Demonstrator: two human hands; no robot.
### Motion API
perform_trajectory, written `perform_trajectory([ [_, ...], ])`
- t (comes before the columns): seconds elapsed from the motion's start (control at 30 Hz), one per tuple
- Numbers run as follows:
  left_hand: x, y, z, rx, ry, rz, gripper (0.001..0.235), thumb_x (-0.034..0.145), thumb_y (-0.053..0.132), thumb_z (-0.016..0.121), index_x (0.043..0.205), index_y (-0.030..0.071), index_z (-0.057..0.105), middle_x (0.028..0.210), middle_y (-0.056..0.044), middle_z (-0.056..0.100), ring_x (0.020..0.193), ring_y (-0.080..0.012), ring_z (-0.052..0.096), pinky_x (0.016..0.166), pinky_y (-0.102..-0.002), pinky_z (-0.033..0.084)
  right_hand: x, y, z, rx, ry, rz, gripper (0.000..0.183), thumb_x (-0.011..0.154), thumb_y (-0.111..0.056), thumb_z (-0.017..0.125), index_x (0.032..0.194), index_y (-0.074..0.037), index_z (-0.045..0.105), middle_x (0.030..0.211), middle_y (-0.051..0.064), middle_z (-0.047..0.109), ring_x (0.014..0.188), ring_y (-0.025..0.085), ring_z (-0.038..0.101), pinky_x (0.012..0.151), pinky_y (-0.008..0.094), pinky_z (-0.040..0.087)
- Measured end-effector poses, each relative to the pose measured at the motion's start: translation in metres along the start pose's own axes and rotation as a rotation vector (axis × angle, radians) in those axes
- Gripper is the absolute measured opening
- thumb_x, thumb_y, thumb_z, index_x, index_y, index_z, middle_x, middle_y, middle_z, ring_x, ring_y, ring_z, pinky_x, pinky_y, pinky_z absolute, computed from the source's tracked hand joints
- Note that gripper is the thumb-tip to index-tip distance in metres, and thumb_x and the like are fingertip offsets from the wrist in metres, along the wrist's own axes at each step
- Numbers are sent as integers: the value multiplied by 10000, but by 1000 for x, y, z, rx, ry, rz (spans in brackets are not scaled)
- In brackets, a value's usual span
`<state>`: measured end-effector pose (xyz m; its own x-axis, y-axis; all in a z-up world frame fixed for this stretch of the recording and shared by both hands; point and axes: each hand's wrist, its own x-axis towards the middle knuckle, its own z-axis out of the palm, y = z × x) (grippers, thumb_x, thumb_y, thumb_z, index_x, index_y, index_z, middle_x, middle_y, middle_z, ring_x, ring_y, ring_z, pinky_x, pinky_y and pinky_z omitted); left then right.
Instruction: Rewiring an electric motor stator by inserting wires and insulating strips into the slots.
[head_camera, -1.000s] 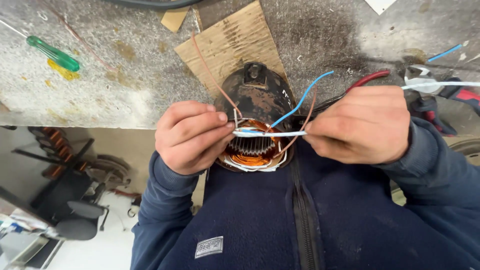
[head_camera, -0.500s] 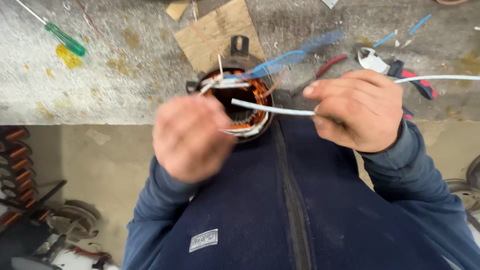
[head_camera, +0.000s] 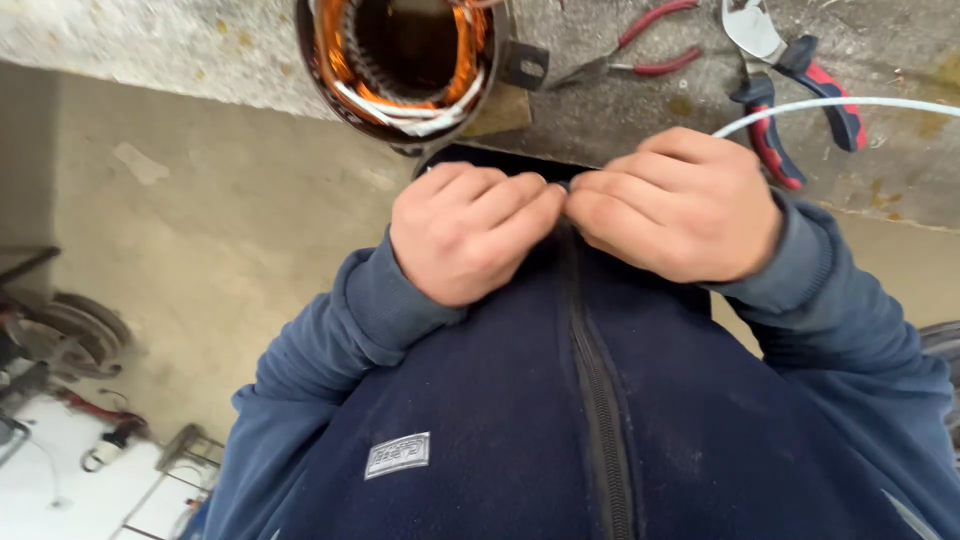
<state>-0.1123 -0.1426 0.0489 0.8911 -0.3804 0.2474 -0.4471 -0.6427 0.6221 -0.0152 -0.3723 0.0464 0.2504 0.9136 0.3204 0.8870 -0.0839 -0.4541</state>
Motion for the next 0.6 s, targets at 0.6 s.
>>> perform_trajectory([
  [0.6, -23, -39, 104, -923, -6, -656, 113, 989, 137, 703, 993, 24, 699, 840, 0, 661, 763, -78, 600, 701, -264, 499, -93, -2, 11, -565, 88, 752, 642, 752, -265, 915, 1250, 24, 629, 1239, 219, 611, 1129, 383, 562, 937, 502, 463],
])
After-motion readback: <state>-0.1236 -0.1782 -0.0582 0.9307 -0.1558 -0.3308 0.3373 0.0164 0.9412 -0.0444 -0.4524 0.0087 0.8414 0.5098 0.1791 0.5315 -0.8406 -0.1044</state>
